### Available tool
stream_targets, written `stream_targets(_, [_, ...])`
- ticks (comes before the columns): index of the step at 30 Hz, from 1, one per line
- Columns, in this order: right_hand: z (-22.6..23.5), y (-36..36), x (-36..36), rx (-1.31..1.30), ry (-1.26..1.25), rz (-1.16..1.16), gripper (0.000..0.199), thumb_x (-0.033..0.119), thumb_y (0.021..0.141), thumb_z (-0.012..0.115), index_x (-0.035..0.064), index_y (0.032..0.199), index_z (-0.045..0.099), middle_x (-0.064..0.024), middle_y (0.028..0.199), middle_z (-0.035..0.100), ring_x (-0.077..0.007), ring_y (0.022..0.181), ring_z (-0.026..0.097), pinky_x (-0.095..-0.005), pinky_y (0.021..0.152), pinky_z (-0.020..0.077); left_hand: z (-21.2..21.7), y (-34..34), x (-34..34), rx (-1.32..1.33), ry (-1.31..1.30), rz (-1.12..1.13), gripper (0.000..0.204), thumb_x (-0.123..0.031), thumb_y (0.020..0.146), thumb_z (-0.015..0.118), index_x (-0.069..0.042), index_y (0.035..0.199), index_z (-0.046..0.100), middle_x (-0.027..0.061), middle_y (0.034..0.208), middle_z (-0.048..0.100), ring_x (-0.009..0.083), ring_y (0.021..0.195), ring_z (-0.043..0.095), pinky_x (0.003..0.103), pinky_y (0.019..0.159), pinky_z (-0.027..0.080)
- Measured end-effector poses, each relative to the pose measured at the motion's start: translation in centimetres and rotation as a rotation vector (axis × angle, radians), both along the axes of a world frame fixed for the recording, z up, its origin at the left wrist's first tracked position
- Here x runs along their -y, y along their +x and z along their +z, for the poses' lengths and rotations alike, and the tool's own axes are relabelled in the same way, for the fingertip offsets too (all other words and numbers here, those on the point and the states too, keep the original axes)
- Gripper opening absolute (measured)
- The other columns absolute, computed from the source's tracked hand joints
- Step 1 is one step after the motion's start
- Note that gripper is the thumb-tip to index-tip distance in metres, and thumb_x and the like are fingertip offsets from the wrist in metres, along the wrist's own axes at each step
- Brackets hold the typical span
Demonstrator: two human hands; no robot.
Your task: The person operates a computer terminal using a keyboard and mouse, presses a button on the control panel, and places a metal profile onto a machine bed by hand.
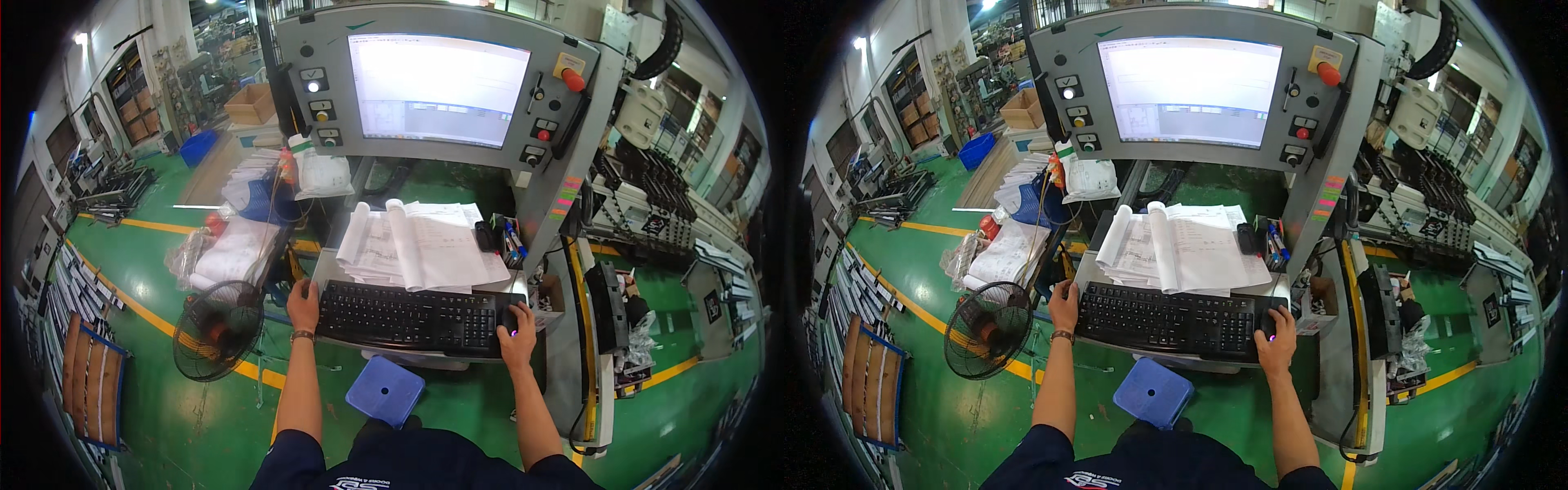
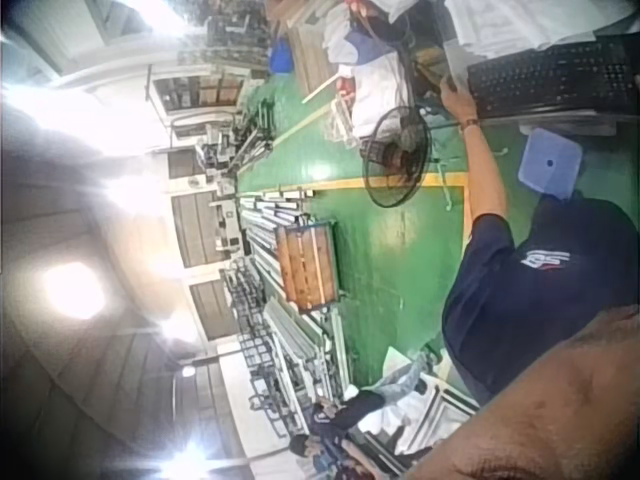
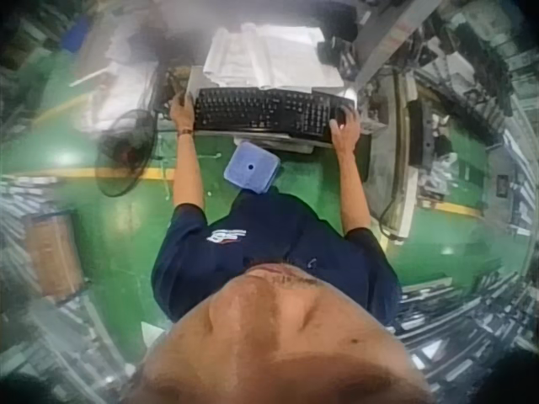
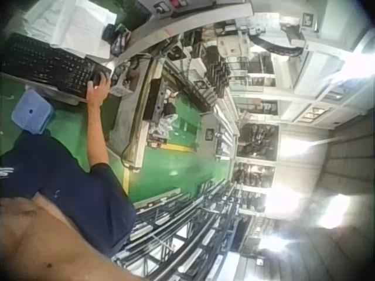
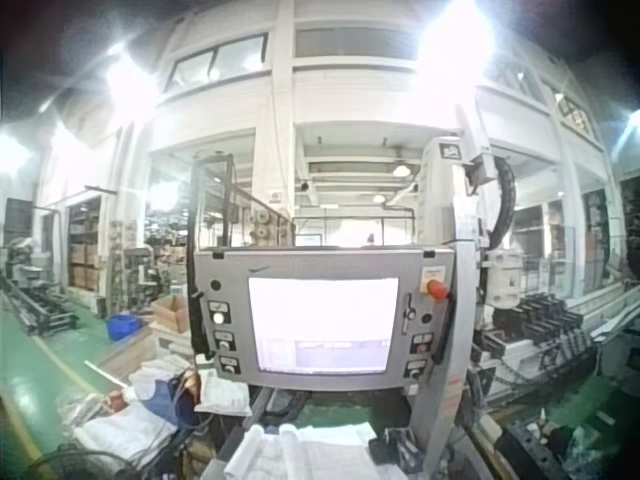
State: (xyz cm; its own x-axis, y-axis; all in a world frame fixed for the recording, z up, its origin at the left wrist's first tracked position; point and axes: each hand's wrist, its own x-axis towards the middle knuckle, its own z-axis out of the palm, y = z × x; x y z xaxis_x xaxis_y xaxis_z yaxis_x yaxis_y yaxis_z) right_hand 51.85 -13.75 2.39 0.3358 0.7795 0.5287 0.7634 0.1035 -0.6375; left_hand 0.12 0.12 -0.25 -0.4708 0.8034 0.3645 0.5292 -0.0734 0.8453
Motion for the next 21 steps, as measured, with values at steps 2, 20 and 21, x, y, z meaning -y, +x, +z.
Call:
stream_targets(2, [0.1,-0.1,-0.1,0.001,-0.002,0.017,0.052,0.016,0.081,0.074,0.0041,0.132,0.07,-0.0202,0.148,0.061,-0.044,0.132,0.062,-0.0508,0.111,0.0506,0.0,-0.3,0.1,-0.006,0.014,-0.001,0.033,-0.027,0.103,0.076,0.002,0.12,0.076,0.0199,0.11,0.081,0.0343,0.104,0.078,0.043,0.094,0.059])
stream_targets(20, [-0.8,0.2,-0.5,0.011,-0.001,-0.031,0.055,0.014,0.085,0.074,0.002,0.138,0.067,-0.0232,0.151,0.058,-0.0457,0.136,0.058,-0.0524,0.114,0.0481,0.2,0.0,0.1,-0.004,-0.026,0.009,0.033,-0.027,0.103,0.075,0.001,0.121,0.076,0.0199,0.112,0.081,0.0361,0.105,0.077,0.044,0.095,0.058])
stream_targets(21, [-0.8,0.2,-0.5,0.011,-0.001,-0.031,0.055,0.014,0.085,0.074,0.002,0.138,0.067,-0.0232,0.151,0.058,-0.0457,0.136,0.058,-0.0524,0.114,0.0481,0.2,0.0,0.1,-0.004,-0.027,0.008,0.033,-0.027,0.103,0.075,0.001,0.121,0.076,0.0201,0.112,0.081,0.0362,0.106,0.077,0.044,0.095,0.058])
